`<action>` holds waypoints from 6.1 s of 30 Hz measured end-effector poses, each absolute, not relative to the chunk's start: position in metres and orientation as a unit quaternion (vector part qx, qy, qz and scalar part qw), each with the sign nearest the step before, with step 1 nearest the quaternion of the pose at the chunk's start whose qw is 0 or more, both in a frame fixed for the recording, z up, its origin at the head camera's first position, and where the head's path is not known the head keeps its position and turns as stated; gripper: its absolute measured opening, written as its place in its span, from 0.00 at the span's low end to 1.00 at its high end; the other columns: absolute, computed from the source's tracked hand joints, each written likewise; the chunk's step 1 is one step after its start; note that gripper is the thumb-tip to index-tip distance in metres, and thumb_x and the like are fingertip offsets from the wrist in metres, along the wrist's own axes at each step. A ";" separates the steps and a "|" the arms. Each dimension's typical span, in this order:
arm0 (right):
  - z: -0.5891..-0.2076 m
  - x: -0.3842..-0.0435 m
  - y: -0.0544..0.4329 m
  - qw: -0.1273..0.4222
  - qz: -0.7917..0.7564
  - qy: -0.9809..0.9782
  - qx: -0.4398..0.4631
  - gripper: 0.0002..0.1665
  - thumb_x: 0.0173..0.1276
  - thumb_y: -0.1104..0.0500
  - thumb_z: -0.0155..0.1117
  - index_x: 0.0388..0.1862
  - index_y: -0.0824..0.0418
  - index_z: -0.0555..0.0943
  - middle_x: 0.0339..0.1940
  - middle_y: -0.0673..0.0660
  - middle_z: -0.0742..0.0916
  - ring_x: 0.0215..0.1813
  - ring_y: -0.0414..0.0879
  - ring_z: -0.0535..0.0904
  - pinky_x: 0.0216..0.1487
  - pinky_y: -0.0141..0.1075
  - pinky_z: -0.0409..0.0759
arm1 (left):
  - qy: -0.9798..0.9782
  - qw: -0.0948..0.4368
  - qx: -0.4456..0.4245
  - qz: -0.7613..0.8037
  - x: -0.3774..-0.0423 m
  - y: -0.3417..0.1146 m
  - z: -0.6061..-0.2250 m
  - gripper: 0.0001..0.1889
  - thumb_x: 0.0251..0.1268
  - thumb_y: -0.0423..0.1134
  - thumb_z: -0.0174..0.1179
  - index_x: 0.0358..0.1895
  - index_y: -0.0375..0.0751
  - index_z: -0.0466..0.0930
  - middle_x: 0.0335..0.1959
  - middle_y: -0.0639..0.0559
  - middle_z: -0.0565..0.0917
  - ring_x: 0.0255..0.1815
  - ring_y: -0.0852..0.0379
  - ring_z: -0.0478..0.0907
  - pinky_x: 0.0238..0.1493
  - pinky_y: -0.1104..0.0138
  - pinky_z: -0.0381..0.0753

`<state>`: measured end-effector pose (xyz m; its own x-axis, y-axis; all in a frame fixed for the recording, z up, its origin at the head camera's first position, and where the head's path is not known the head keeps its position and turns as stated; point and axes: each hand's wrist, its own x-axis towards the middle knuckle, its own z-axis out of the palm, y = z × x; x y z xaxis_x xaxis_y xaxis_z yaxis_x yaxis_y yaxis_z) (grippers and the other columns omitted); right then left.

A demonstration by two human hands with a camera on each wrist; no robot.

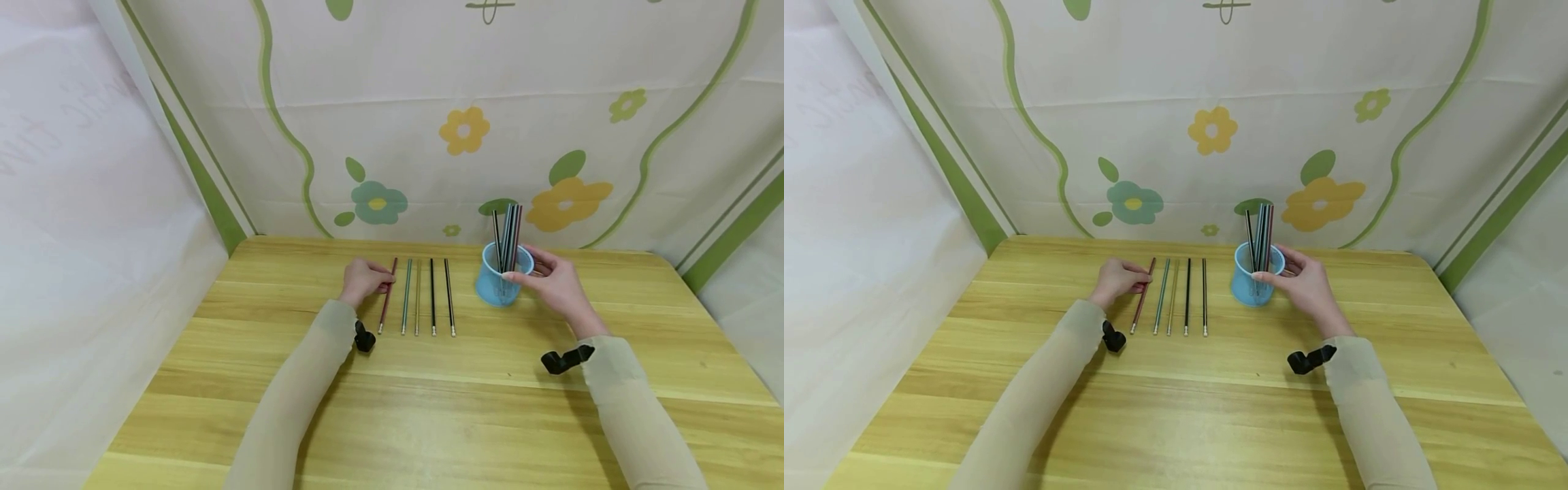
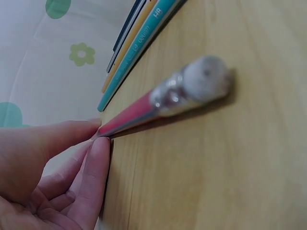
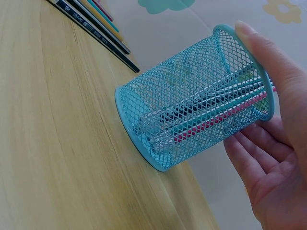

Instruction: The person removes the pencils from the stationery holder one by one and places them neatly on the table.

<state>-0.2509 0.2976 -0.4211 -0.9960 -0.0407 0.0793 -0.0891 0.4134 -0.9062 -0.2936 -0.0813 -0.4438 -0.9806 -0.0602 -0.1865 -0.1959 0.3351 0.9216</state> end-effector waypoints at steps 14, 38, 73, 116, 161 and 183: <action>-0.421 -0.247 0.296 0.029 0.540 -0.840 0.045 0.50 0.64 0.46 0.77 0.79 0.61 0.66 0.71 0.65 0.76 0.68 0.59 0.75 0.52 0.21 0.79 | 0.814 0.055 -0.067 0.574 -0.291 -0.084 -0.441 0.10 0.60 0.31 0.74 0.41 0.30 0.88 0.33 0.42 0.88 0.29 0.53 0.87 0.33 0.67 0.88; -0.421 -0.249 0.295 0.035 0.542 -0.839 0.050 0.49 0.64 0.47 0.78 0.78 0.62 0.67 0.69 0.66 0.77 0.66 0.60 0.76 0.52 0.22 0.79 | 0.765 0.017 -0.008 0.643 -0.288 -0.079 -0.398 0.17 0.61 0.41 0.76 0.46 0.32 0.88 0.41 0.41 0.88 0.46 0.38 0.86 0.49 0.54 0.87; -0.422 -0.249 0.295 0.043 0.541 -0.838 0.053 0.48 0.64 0.48 0.78 0.77 0.62 0.67 0.69 0.65 0.77 0.66 0.60 0.76 0.52 0.22 0.79 | 0.763 -0.002 0.108 0.638 -0.298 0.065 -0.401 0.22 0.61 0.43 0.76 0.57 0.42 0.86 0.46 0.56 0.88 0.45 0.65 0.83 0.47 0.72 0.83; -0.422 -0.250 0.295 0.040 0.553 -0.831 0.054 0.48 0.64 0.50 0.78 0.78 0.61 0.67 0.69 0.66 0.77 0.66 0.60 0.76 0.50 0.23 0.81 | 0.751 -0.031 0.081 0.655 -0.304 0.098 -0.402 0.06 0.67 0.40 0.71 0.42 0.44 0.91 0.36 0.61 0.86 0.38 0.65 0.82 0.37 0.72 0.83; -0.422 -0.249 0.294 0.043 0.544 -0.836 0.054 0.48 0.63 0.48 0.79 0.77 0.61 0.68 0.68 0.66 0.78 0.66 0.61 0.76 0.51 0.22 0.79 | 0.602 -0.081 0.093 0.789 -0.304 0.062 -0.347 0.08 0.65 0.31 0.71 0.43 0.31 0.85 0.37 0.45 0.86 0.33 0.52 0.88 0.40 0.64 0.89; -0.422 -0.250 0.293 0.035 0.553 -0.831 0.054 0.49 0.63 0.48 0.78 0.78 0.62 0.67 0.69 0.66 0.77 0.67 0.60 0.76 0.51 0.22 0.79 | 0.716 -0.089 0.089 0.687 -0.301 -0.027 -0.362 0.08 0.67 0.33 0.70 0.44 0.32 0.87 0.39 0.44 0.86 0.35 0.49 0.86 0.42 0.62 0.89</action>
